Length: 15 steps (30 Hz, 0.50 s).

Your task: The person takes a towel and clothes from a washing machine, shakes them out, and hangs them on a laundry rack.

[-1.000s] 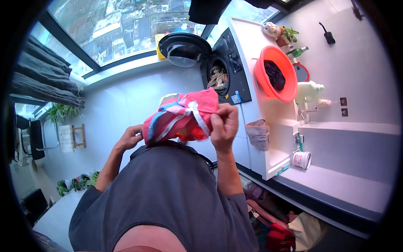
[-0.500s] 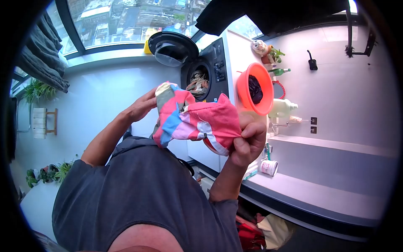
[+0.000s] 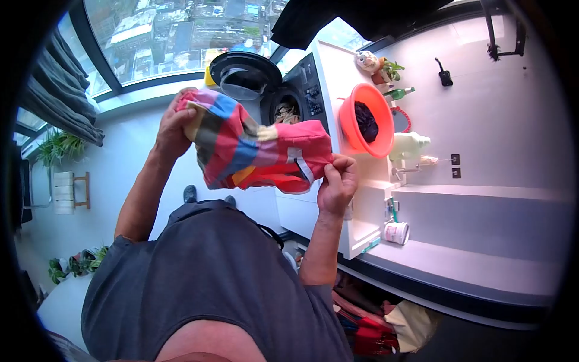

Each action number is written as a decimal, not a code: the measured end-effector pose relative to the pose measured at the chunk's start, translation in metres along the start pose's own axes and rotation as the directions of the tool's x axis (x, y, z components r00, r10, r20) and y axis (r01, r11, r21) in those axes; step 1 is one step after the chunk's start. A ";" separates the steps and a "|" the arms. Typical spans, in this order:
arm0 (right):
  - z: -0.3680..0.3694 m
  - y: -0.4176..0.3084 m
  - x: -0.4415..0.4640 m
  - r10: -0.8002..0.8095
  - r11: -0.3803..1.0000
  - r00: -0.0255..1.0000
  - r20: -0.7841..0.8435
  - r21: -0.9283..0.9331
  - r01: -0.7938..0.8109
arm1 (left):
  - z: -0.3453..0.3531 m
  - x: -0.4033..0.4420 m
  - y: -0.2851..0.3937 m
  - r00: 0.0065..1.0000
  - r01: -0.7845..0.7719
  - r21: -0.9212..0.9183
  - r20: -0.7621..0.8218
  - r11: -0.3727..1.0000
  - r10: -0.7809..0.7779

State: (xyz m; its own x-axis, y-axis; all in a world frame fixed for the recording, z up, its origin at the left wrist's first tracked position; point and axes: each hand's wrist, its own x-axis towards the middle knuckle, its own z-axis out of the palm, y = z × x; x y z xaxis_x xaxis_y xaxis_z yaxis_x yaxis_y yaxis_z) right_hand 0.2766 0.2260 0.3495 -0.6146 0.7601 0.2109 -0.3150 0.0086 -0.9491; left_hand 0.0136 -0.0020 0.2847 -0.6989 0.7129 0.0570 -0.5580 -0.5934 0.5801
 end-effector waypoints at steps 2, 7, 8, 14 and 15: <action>-0.010 0.022 -0.005 0.094 0.995 0.995 -0.017 0.043 -0.093 | 0.007 0.001 0.016 0.999 -0.034 0.052 0.019 0.998 0.033; 0.003 0.051 -0.015 0.384 0.848 0.895 0.227 0.298 -0.439 | 0.017 -0.004 0.031 0.998 -0.028 0.256 0.066 0.966 0.011; 0.002 0.060 -0.016 0.387 0.849 0.877 0.283 0.262 -0.459 | 0.018 -0.004 0.031 0.997 -0.048 0.220 0.071 0.974 0.033; 0.017 0.081 -0.022 0.432 0.894 0.812 0.394 -0.068 -0.443 | 0.025 -0.008 0.045 0.992 -0.081 0.208 0.112 0.975 0.059; 0.018 0.081 -0.019 0.426 0.904 0.805 0.414 -0.149 -0.402 | 0.022 -0.009 0.050 0.992 -0.115 0.340 0.082 0.933 0.093</action>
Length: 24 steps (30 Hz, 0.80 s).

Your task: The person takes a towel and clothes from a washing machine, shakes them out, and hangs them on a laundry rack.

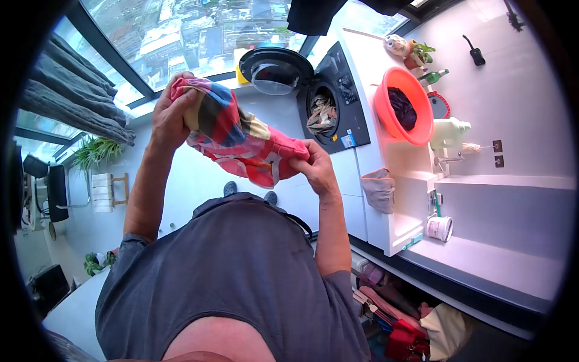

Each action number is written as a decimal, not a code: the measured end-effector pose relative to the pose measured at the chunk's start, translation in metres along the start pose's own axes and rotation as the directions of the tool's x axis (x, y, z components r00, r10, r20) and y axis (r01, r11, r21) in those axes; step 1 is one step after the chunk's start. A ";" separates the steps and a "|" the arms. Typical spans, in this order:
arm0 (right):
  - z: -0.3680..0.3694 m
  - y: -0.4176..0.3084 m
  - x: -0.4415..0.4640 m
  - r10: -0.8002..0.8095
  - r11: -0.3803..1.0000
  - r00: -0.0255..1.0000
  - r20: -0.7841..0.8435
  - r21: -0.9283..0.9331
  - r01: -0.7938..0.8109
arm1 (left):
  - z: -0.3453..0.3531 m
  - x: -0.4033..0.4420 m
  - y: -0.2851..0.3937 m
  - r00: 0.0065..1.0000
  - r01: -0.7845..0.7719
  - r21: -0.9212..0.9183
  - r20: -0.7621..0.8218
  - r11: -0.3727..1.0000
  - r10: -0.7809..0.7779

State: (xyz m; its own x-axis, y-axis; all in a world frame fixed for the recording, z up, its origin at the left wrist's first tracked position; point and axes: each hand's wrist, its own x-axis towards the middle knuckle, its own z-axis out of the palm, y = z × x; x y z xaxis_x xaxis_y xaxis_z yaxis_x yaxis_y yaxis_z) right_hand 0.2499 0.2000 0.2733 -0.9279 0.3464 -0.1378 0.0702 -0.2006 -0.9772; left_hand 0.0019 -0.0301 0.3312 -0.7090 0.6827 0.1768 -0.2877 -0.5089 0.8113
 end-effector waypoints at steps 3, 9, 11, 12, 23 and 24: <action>0.003 -0.012 0.012 -0.154 0.936 0.982 -0.110 -0.334 0.109 | -0.020 0.003 0.015 0.992 -0.105 0.457 -0.013 0.883 0.125; 0.014 -0.047 0.034 -0.533 0.478 0.844 -0.060 -0.844 0.242 | -0.032 0.005 0.038 0.966 -0.173 0.942 0.105 0.287 0.237; 0.016 -0.050 0.039 -0.612 0.309 0.791 0.006 -0.919 0.245 | -0.030 0.004 0.036 0.965 -0.152 0.951 0.085 0.268 0.247; 0.017 -0.053 0.041 -0.680 0.133 0.729 0.077 -0.965 0.226 | -0.029 0.003 0.036 0.965 -0.140 0.959 0.076 0.246 0.253; 0.012 -0.058 0.038 -0.800 0.071 0.600 -0.002 -0.993 0.090 | -0.015 -0.012 0.023 0.960 0.023 0.942 -0.114 0.335 0.254; 0.012 -0.058 0.037 -0.780 0.163 0.621 -0.075 -0.983 0.087 | -0.021 -0.011 0.018 0.962 0.020 0.942 -0.109 0.335 0.250</action>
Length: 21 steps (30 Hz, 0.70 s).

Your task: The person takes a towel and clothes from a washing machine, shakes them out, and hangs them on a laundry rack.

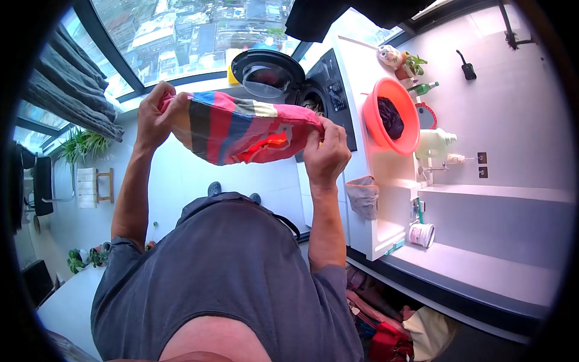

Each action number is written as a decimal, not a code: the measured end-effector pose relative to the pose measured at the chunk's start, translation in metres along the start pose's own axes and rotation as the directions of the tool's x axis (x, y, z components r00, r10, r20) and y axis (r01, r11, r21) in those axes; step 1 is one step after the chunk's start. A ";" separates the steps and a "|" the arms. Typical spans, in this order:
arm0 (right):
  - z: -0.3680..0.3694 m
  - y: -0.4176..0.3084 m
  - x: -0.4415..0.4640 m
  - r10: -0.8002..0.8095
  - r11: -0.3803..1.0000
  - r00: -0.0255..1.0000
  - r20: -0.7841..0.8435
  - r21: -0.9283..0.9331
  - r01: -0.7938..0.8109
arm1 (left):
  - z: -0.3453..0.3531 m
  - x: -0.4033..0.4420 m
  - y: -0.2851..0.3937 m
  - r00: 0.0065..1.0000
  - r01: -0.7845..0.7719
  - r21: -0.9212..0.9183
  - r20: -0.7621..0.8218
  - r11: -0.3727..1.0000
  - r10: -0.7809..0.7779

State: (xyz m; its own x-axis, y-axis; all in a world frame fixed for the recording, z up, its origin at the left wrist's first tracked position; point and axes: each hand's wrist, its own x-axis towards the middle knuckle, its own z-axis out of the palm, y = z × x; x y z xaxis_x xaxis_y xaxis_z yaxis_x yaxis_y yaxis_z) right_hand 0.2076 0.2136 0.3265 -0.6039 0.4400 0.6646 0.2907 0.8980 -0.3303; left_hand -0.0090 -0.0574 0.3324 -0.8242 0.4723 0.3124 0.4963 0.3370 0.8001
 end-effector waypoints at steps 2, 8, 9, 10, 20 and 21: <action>-0.004 -0.002 0.003 0.096 0.991 0.994 0.046 0.087 -0.100 | 0.003 0.003 -0.014 0.996 -0.061 -0.268 0.045 0.961 0.076; -0.005 -0.003 0.008 0.235 0.943 0.963 0.129 0.210 -0.258 | -0.014 -0.004 -0.024 0.918 0.083 -0.256 0.396 0.963 0.026; -0.005 -0.002 0.009 0.213 0.954 0.971 0.112 0.190 -0.232 | -0.012 -0.006 -0.026 0.901 0.134 -0.271 0.434 0.953 -0.003; -0.006 -0.002 0.010 0.192 0.965 0.977 0.095 0.166 -0.205 | -0.012 -0.010 -0.027 0.903 0.139 -0.274 0.430 0.952 -0.008; -0.015 0.011 0.012 0.290 0.852 0.914 0.283 0.358 -0.381 | 0.015 -0.054 -0.055 0.842 0.430 -0.602 0.536 0.673 -0.060; -0.016 0.009 0.012 0.283 0.809 0.911 0.301 0.435 -0.395 | 0.024 -0.058 -0.056 0.847 0.434 -0.609 0.528 0.664 -0.070</action>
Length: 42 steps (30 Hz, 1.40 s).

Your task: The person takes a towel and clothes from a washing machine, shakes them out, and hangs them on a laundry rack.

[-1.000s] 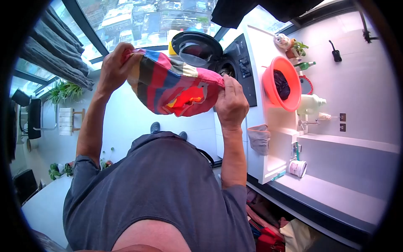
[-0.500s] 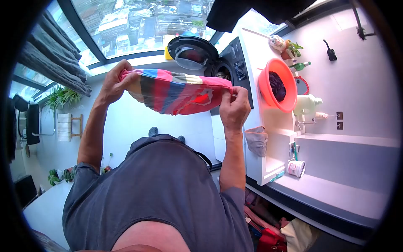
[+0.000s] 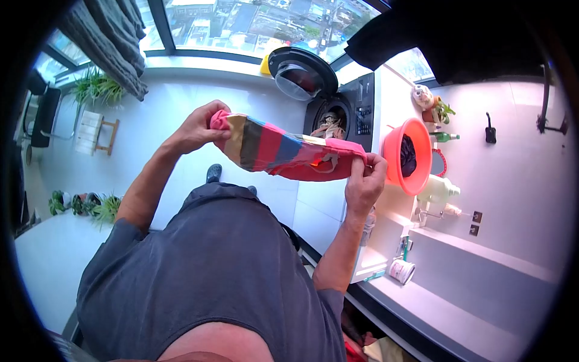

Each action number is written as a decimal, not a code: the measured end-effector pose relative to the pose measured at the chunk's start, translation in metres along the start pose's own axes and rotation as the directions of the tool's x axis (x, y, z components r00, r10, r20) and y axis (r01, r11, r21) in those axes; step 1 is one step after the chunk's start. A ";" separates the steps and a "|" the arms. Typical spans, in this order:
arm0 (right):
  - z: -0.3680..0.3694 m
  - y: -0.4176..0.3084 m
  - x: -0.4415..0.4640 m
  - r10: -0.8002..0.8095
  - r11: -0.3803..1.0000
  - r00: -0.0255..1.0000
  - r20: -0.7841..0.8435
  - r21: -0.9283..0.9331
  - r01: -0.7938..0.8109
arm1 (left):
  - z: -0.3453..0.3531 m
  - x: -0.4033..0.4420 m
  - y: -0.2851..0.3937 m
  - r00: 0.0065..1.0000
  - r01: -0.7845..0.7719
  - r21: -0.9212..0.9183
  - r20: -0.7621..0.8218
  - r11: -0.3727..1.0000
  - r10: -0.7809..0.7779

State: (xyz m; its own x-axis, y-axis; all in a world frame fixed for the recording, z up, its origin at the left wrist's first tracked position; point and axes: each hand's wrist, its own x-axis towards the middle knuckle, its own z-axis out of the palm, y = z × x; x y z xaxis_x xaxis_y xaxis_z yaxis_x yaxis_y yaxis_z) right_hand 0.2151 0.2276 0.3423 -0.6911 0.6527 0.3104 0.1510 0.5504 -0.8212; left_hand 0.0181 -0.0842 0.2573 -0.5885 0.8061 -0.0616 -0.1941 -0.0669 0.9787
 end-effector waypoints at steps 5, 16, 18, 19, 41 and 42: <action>-0.004 0.014 -0.005 0.064 0.994 0.997 0.034 0.088 -0.066 | 0.031 0.004 -0.011 0.976 0.029 -0.126 -0.211 0.992 -0.056; -0.006 0.073 -0.038 0.283 0.940 0.942 0.179 -0.247 -0.235 | 0.057 0.000 0.035 1.000 -0.025 -0.353 0.007 0.935 0.030; -0.002 0.075 -0.041 0.291 0.937 0.932 0.215 -0.263 -0.232 | 0.057 0.001 0.035 0.997 -0.024 -0.514 0.047 0.858 0.056; 0.001 0.075 -0.041 0.293 0.933 0.921 0.258 -0.285 -0.218 | 0.055 0.001 0.035 0.997 -0.019 -0.509 0.054 0.861 0.053; 0.079 -0.064 -0.047 -0.232 0.972 0.769 0.595 0.178 0.156 | 0.054 -0.021 0.022 0.995 0.031 -0.162 0.095 0.986 -0.015; 0.080 -0.058 -0.050 -0.227 0.973 0.772 0.594 0.173 0.152 | 0.054 -0.020 0.019 0.997 0.032 -0.135 0.079 0.990 -0.021</action>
State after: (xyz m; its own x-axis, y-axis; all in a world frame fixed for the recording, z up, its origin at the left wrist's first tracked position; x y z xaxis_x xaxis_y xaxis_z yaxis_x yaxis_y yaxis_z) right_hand 0.1841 0.1218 0.3359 -0.9876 0.0694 0.1410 -0.0809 0.5448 -0.8347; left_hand 0.0689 -0.0696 0.2879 -0.5206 0.8512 -0.0670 -0.3167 -0.1197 0.9409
